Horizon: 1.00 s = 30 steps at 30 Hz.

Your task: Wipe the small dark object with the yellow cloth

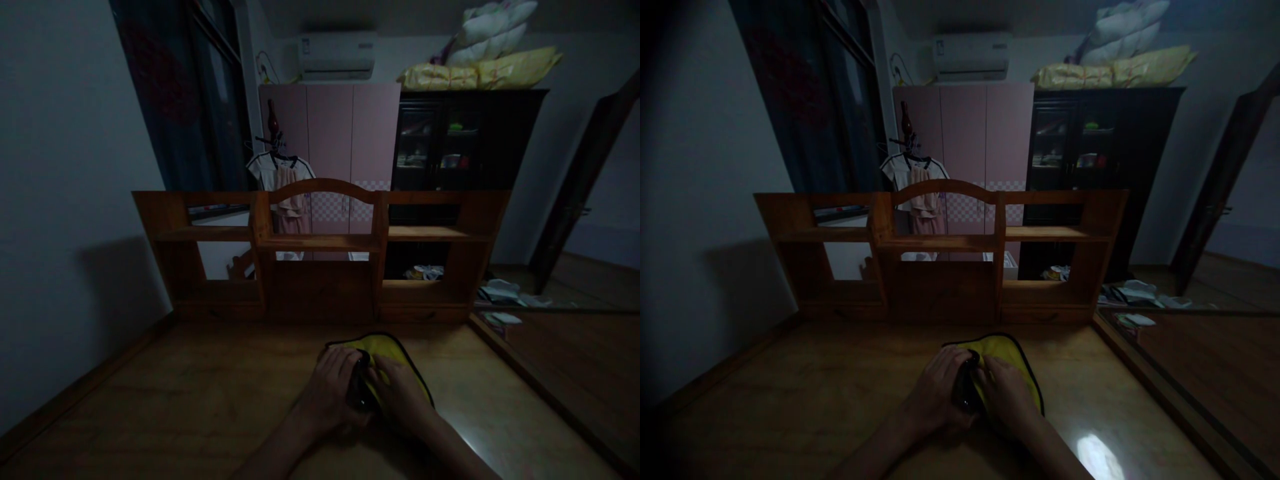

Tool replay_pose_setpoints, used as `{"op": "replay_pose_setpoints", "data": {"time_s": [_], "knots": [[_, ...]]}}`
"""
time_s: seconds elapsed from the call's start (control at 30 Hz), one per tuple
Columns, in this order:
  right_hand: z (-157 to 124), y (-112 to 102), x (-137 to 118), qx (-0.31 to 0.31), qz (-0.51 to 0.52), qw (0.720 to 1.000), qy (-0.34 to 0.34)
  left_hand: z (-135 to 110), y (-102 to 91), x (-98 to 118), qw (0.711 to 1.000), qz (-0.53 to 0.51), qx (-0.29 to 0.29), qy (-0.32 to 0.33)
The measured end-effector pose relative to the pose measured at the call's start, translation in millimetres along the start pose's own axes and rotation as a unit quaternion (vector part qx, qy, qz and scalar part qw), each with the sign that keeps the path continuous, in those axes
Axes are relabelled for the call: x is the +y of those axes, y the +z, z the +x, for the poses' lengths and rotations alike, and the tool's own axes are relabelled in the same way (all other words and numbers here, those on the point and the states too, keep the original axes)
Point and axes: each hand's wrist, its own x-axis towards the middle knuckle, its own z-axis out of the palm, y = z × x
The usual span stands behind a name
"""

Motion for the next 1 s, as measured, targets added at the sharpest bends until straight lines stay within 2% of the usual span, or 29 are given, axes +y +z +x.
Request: {"op": "replay_pose_setpoints", "data": {"time_s": [0.1, 0.3, 0.47, 0.8, 1.0], "knots": [[-2.9, 0.5, -1.4, -0.015, 0.014, 1.000, -0.006, 0.2, 0.1, 0.5, 1.000, 0.015, 0.003, 0.008], [-3.9, -11.2, -19.2, -0.002, 0.086, 0.995, -0.044, -2.9, 4.4, -2.7, 0.995, 0.086, 0.031, 0.036], [-1.6, -19.0, -32.7, -0.008, 0.111, 0.993, -0.047, -3.1, 0.5, -0.2, 0.993, 0.108, 0.045, 0.029], [-5.4, -8.3, -17.1, 0.026, -0.005, 1.000, 0.016, -1.0, -3.0, 5.6, 0.989, 0.126, 0.069, 0.022], [-4.3, -9.3, -20.6, 0.014, 0.072, 0.997, 0.018, -2.1, -4.2, 2.0, 0.987, 0.146, 0.065, 0.015]]}}
